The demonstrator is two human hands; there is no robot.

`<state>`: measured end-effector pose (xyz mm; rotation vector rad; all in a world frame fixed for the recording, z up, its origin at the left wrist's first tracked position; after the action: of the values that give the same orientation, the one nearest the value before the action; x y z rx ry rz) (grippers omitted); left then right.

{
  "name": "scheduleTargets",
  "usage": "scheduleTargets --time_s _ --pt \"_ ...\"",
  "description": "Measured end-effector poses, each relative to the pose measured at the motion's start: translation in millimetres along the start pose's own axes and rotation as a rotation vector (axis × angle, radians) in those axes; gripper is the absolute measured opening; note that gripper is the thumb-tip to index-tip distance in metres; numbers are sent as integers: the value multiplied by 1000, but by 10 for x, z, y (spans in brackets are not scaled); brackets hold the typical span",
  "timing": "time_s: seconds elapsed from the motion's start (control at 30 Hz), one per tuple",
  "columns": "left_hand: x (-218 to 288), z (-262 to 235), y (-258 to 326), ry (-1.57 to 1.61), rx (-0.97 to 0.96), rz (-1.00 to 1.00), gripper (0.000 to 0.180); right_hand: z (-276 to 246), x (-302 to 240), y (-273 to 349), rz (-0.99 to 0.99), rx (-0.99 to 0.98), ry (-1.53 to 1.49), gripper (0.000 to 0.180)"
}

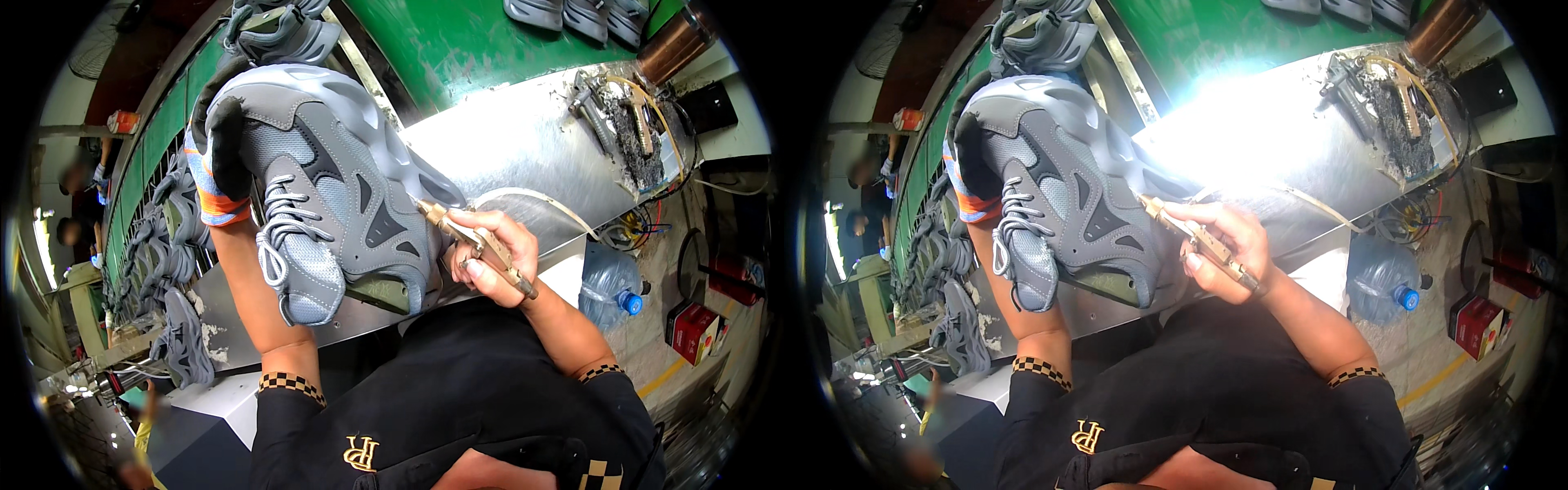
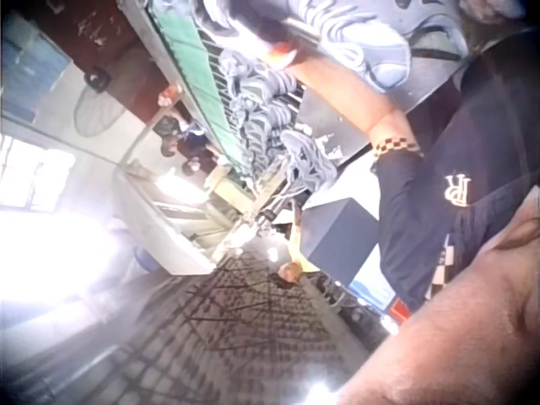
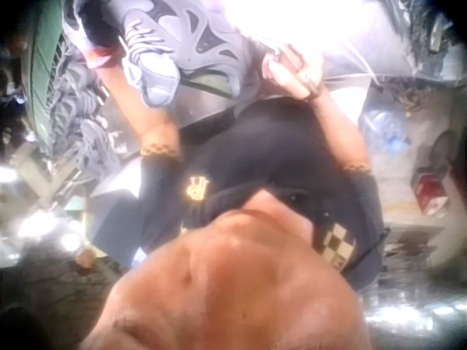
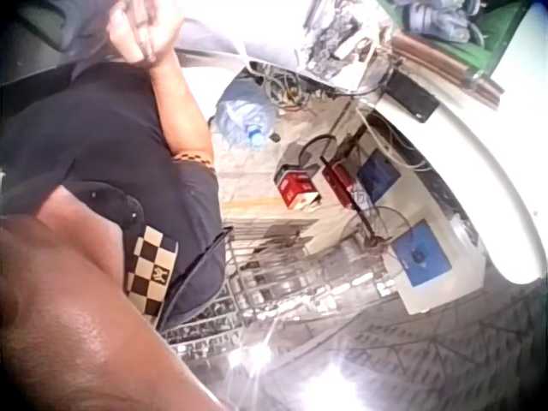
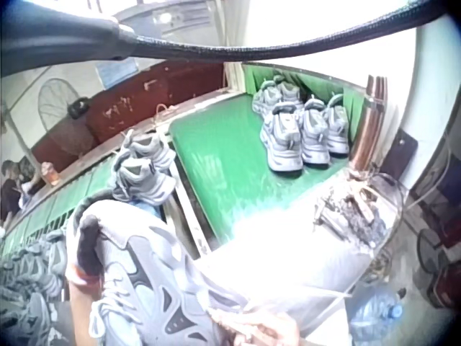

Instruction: The person applies adhesive using a hand-held pneumatic tool to the seams and soles of grey sneakers, picking them up and placing them on a conveyor belt.

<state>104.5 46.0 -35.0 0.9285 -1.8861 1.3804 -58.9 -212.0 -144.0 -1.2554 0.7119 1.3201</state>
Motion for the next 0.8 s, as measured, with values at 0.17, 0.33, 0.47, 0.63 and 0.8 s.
scheduleTargets --time_s 0.17,0.33,0.47,0.63,0.8 --pt "-16 -25 91 10 21 -30 44 41 -11 62 -62 3 108 44" --pt "-79 -25 143 36 42 -62 43 -31 143 106 70 42 -61 45" --pt "-107 -99 289 71 93 -106 42 21 134 169 201 58 -196 46" --pt "-304 -210 539 167 234 -241 41 32 141 196 178 75 -188 46" --pt "-522 -480 1093 276 532 -460 40 98 225 137 226 92 -219 46"
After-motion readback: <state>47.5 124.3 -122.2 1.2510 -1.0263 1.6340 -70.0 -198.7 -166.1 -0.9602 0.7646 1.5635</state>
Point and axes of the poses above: each hand's wrist, its own y-axis away from the middle knuckle, its own z-axis out of the palm, x = y × z, the point moved 4 cm from there along -y, towards the middle knuckle, and after that the axes turned 7 degrees about z, right-handed, at the moved point
